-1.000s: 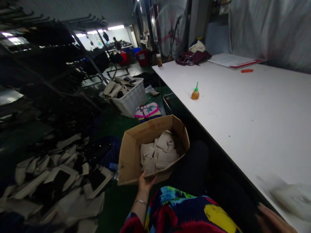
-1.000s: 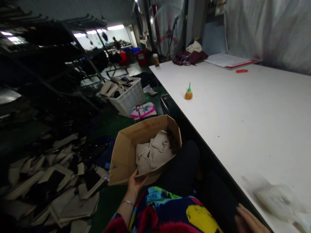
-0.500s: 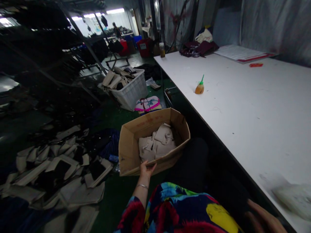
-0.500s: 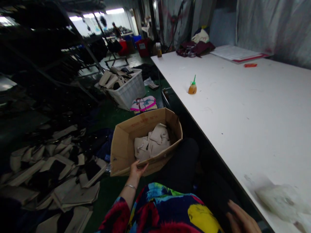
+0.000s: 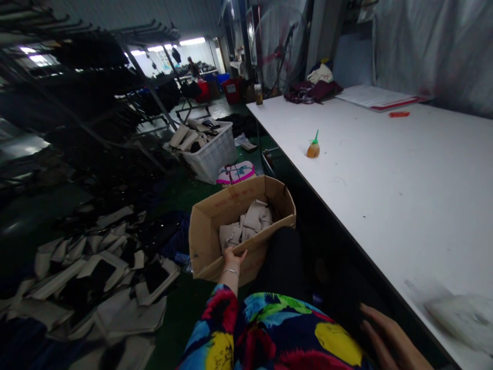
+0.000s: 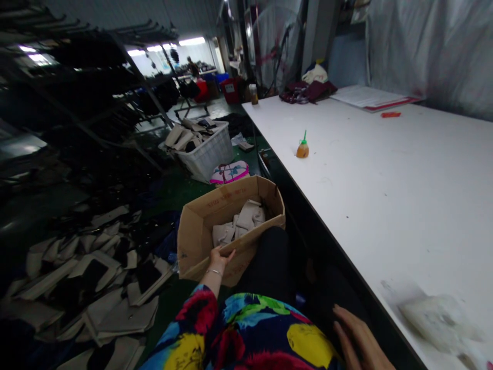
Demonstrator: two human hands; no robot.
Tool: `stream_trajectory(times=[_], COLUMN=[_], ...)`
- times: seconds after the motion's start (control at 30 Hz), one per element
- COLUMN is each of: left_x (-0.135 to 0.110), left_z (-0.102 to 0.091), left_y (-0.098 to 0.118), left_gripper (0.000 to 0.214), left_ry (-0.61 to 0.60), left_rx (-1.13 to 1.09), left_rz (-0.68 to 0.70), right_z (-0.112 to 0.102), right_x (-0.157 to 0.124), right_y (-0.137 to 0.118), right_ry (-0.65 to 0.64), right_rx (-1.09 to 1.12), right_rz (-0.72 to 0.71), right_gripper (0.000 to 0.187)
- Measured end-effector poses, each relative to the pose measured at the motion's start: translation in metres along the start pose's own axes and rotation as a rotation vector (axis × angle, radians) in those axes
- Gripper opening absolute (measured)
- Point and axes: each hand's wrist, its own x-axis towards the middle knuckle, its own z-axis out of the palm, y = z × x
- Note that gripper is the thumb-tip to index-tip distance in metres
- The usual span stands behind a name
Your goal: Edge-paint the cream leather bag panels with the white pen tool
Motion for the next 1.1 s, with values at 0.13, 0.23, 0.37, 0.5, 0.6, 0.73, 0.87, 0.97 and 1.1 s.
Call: stream_trajectory(times=[0.13,0.23,0.37,0.5,0.6,0.73,0.87,0.97,1.1], left_x=[-0.008,-0.024,-0.051,-0.073,-0.082,-0.088,-0.094,-0.101,-0.113], left_z=[-0.008,-0.035,-0.103,-0.185,-0.233,-0.263,-0.267,-0.269,-0.27], left_y=[0.006,-0.002,-0.021,-0.026,-0.016,-0.004,-0.016,-0.032,-0.042], left_gripper=[0.044,0.051,0.047,0.035,0.032,0.025,0.016,0.009,0.018], left_ry=[-0.047,-0.1,-0.133,0.046,0.201,0.274,0.271,0.241,0.239], left_rx=[0.01,0.001,-0.027,-0.056,-0.112,-0.155,-0.168,-0.163,-0.127], left_rz=[-0.016,-0.007,0.03,0.01,0.063,0.116,0.105,0.077,0.109], right_z=[0.009,0.023,0.057,0.099,0.125,0.158,0.188,0.203,0.21], right_x=[0.044,0.096,0.159,0.181,0.182,0.182,0.173,0.157,0.143], right_y=[-0.012,-0.03,-0.062,-0.067,-0.05,-0.018,0.004,0.015,0.024], right_ry=[-0.037,-0.152,-0.313,-0.402,-0.405,-0.401,-0.466,-0.54,-0.595], right_rx=[0.08,0.206,0.324,0.403,0.443,0.46,0.444,0.422,0.345], right_rz=[0.036,0.024,-0.056,0.014,0.082,0.224,0.304,0.295,0.251], right_gripper=[0.035,0.034,0.033,0.035,0.037,0.041,0.04,0.036,0.03])
